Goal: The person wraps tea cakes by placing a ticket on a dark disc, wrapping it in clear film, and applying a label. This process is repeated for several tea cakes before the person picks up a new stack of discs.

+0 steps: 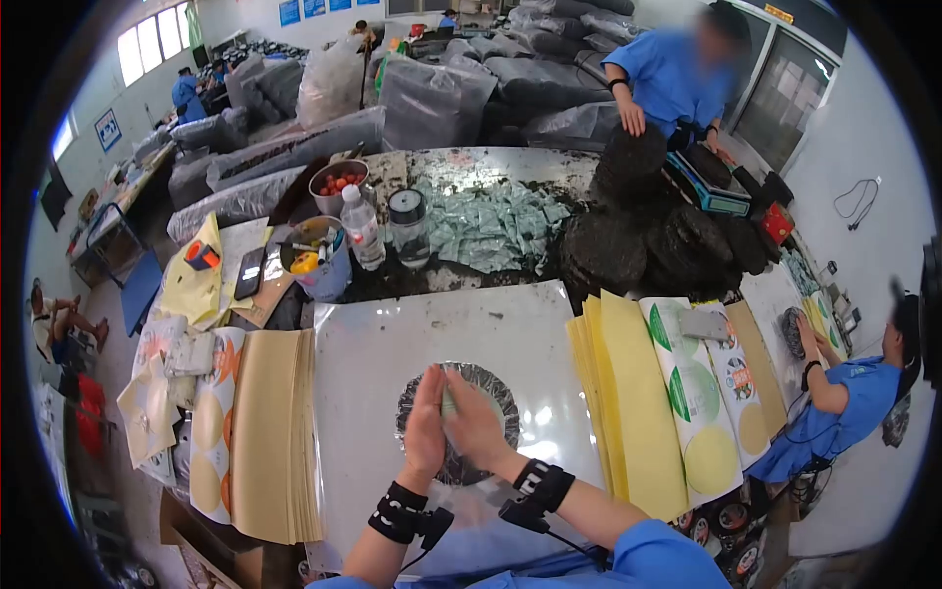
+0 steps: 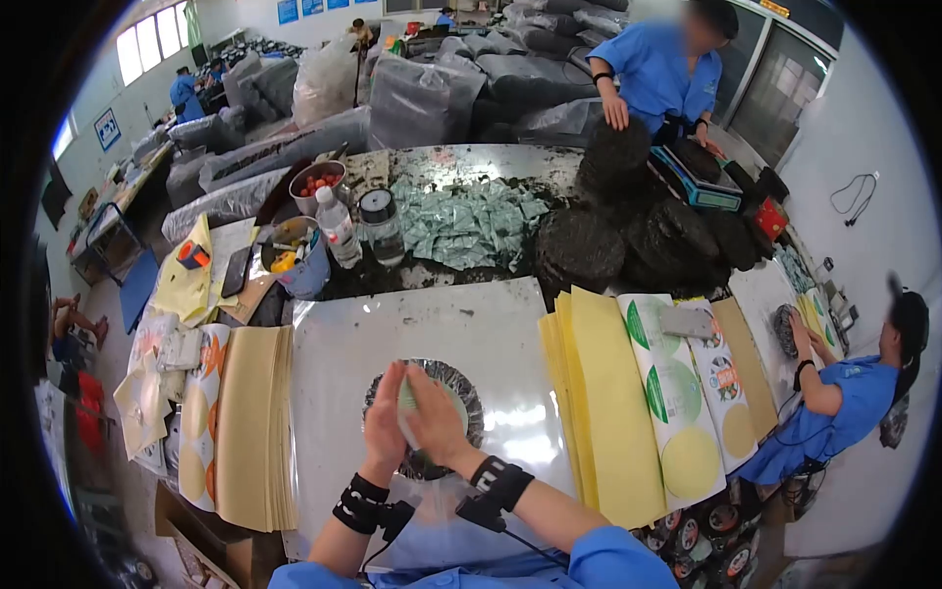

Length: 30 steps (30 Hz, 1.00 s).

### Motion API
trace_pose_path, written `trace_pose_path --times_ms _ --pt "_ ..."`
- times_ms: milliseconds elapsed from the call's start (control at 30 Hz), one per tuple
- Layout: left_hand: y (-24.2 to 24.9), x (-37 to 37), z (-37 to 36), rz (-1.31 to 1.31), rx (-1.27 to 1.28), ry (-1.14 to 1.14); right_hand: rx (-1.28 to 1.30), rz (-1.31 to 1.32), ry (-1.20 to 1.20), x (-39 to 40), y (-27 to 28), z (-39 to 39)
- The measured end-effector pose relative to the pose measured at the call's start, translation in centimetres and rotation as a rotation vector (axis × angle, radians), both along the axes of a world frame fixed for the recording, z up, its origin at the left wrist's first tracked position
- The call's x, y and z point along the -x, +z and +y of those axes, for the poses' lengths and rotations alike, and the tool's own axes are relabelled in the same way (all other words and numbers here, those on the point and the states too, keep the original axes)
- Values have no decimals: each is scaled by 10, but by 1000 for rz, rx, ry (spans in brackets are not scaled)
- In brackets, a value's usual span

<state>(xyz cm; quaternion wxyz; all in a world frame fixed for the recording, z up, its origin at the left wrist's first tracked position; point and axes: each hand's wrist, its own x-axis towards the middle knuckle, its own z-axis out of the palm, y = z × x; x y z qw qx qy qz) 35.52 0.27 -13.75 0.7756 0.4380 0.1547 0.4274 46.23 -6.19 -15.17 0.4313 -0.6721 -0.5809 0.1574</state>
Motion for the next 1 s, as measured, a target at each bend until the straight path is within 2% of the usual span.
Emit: trace_pose_path --times_ms 33,100,133,200,233,267,333,400,467,500,533,567,600,633,667,700,733,800,833,900,933,967,1000 --pt "2 3 4 0 15 2 15 0 2 5 10 1" --pt "6 18 12 -64 282 31 2 -317 -25 17 27 -1" --pt "11 25 15 -62 292 36 11 -315 -19 19 29 1" --pt "23 45 21 439 -311 338 86 -505 -25 26 31 1" --pt "28 57 26 726 -548 368 125 -564 -24 26 34 2" --pt "10 64 25 740 -549 345 139 -544 -35 29 34 -2" --pt "-44 64 30 1142 -600 247 151 -528 -21 26 38 0" --pt "-48 60 29 1035 -695 338 99 -538 -41 20 34 -6" --pt "-39 61 31 988 -414 158 -108 -254 37 6 20 -11" --pt "-34 60 25 999 -424 243 -240 -204 -119 -2 20 -19" --pt "-31 59 24 990 -407 299 -247 -83 -276 -13 24 -31" --pt "-29 63 22 912 -300 221 -190 -38 -462 -22 28 -45" --pt "-27 70 18 833 -201 144 -68 97 -556 -39 -7 -47" --pt "-25 77 12 840 -189 204 270 579 -454 -52 -7 -52" --pt "-23 85 7 818 -180 211 387 835 -268 -53 0 -54" --pt "-20 92 5 793 -174 221 230 640 -320 -41 0 -49" --pt "-19 102 7 766 -165 225 107 661 -275 -26 29 -44" --pt "-16 143 18 680 -321 282 -155 110 -153 5 102 -43" --pt "-17 170 23 698 -314 293 -272 -53 -73 16 104 -47" --pt "-16 224 47 904 -365 461 -283 -297 76 41 83 -61" --pt "-15 245 60 965 -303 522 -283 -425 157 49 64 -69" --pt "-12 262 73 1022 -242 581 -272 -463 218 56 45 -82" --pt "7 273 88 1151 -354 623 -264 -504 276 61 32 -87"
